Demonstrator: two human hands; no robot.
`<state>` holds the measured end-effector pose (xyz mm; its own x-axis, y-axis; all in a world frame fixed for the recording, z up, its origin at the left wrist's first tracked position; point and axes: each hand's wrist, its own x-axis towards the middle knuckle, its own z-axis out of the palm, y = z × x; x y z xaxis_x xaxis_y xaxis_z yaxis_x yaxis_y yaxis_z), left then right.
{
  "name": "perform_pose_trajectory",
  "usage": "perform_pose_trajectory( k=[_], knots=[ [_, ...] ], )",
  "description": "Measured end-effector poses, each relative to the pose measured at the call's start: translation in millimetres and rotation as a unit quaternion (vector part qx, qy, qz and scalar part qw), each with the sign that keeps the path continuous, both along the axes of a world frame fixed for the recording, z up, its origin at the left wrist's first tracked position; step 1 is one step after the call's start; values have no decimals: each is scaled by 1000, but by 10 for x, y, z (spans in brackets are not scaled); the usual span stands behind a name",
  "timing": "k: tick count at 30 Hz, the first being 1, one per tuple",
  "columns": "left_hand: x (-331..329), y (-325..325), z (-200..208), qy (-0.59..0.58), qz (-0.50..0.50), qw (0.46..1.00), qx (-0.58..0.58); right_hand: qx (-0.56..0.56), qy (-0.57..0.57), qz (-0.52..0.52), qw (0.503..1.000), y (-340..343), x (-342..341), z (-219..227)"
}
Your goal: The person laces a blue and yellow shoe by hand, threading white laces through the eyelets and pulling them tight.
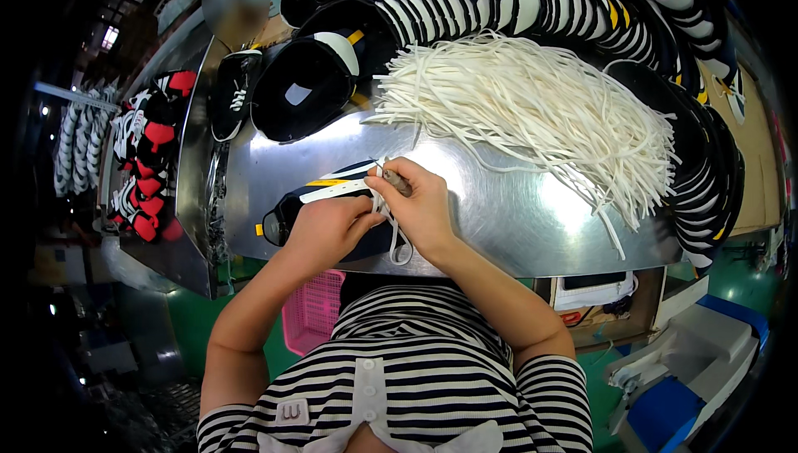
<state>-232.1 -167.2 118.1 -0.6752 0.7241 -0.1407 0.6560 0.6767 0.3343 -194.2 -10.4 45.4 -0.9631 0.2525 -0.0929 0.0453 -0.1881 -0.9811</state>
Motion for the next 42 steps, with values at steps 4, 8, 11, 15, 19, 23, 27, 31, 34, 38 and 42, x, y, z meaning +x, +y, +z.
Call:
perform_pose_trajectory(
  k=[4,8,11,15,19,23,27,31,34,38,42],
  knots=[
    [-6,28,-62,-20,52,997,48,53,9,10,998,52,49,114],
    [-16,0,-115,-6,48,997,62,38,-28,72,996,225,381,122],
    [-34,5,-130,-17,58,997,46,107,-24,148,983,210,562,203],
    [-62,23,-134,-36,64,997,37,116,-22,148,982,160,599,203],
    [-71,8,-109,-64,73,995,34,132,-24,162,978,181,573,239],
    [-83,15,-117,-64,66,995,32,205,-13,163,965,177,557,313],
    [-60,-31,-75,-111,48,991,63,304,-34,170,937,171,527,296],
    [51,-123,-105,-116,-28,985,124,499,-17,151,853,-23,505,189],
    [129,-85,-203,-42,-45,991,117,539,-52,160,826,-144,401,100],
    [182,-243,-115,8,-41,992,118,421,-51,172,889,71,584,379],
    [297,-545,-73,93,-15,986,139,239,-56,101,964,681,765,505]
  ],
)
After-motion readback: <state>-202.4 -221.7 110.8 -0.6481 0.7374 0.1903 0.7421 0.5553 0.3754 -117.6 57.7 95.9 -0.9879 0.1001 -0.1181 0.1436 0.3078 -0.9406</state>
